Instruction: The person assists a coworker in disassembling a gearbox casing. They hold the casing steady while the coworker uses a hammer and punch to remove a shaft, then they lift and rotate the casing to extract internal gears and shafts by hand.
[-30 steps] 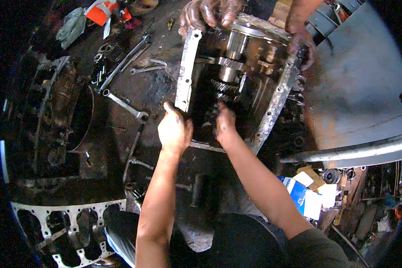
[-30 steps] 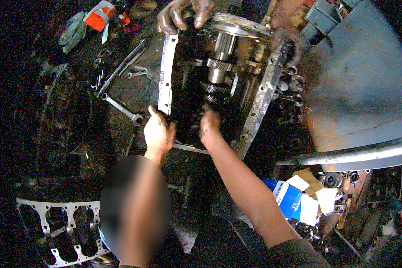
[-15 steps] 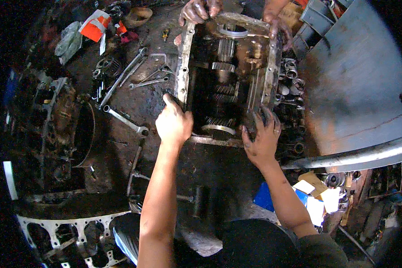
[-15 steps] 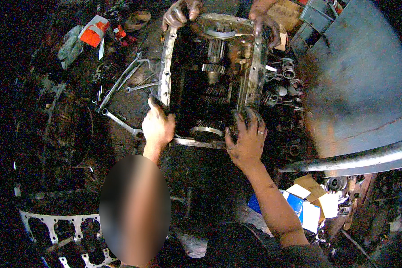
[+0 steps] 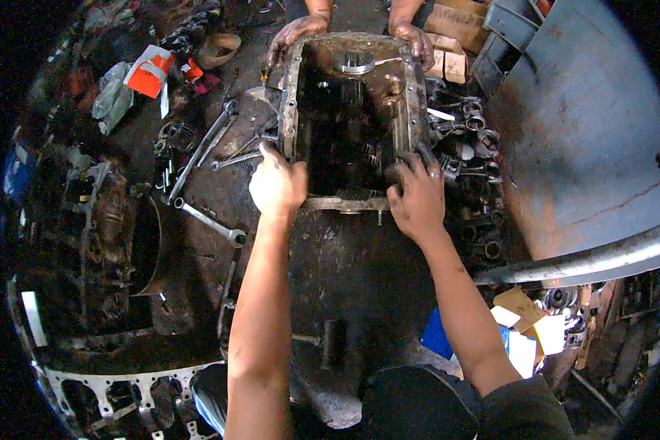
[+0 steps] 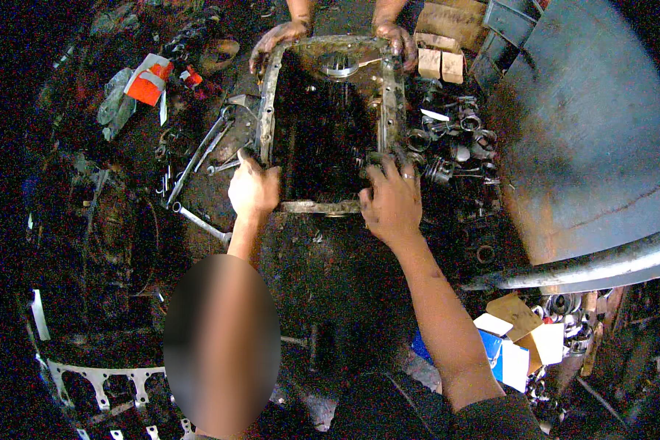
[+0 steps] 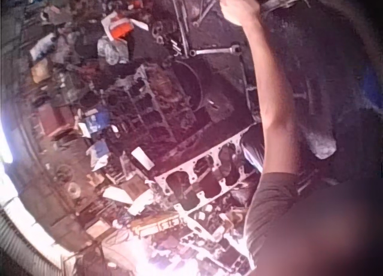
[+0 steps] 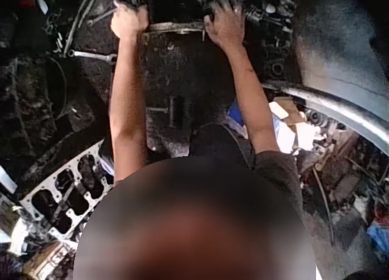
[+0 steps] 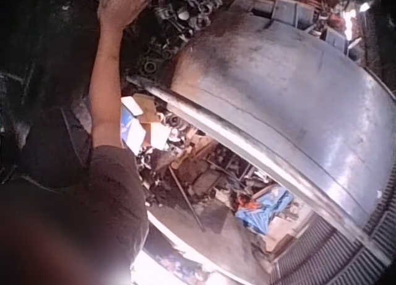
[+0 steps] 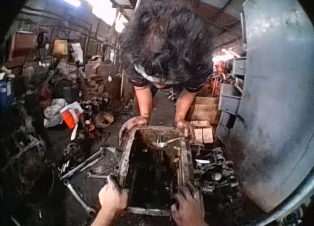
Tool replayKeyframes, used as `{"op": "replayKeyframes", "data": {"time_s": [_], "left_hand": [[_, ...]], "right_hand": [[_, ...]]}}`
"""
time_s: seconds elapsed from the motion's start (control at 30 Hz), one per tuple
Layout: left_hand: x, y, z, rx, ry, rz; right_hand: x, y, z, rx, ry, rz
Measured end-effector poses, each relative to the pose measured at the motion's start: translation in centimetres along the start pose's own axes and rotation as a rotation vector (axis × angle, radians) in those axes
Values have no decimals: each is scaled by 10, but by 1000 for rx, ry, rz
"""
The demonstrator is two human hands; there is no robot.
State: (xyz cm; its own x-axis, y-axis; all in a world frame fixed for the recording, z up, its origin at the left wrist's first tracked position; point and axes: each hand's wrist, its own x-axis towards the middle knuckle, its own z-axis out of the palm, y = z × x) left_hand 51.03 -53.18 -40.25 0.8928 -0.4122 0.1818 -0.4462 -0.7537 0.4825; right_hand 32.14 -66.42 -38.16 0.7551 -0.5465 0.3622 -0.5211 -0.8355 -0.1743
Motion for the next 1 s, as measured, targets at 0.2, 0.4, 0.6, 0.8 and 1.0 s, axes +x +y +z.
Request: {"op": "replayKeyframes", "data": {"time_s": [0.2,0.4,0.6,0.8,1.0], "left_hand": [[29,-6,9,110,-22,-2],[67,-29,20,147,28,-30],[72,-13,15,2,-45,-97],[81,16,3,23,-51,-100],[94,34,4,59,-139,-112]], "right_hand": [[36,2,2,83,-20,-111],[71,-14,5,147,79,-182],[84,-2,7,177,94,-152],[101,17,10,188,97,-157],[117,29,1,99,-67,-109]]}}
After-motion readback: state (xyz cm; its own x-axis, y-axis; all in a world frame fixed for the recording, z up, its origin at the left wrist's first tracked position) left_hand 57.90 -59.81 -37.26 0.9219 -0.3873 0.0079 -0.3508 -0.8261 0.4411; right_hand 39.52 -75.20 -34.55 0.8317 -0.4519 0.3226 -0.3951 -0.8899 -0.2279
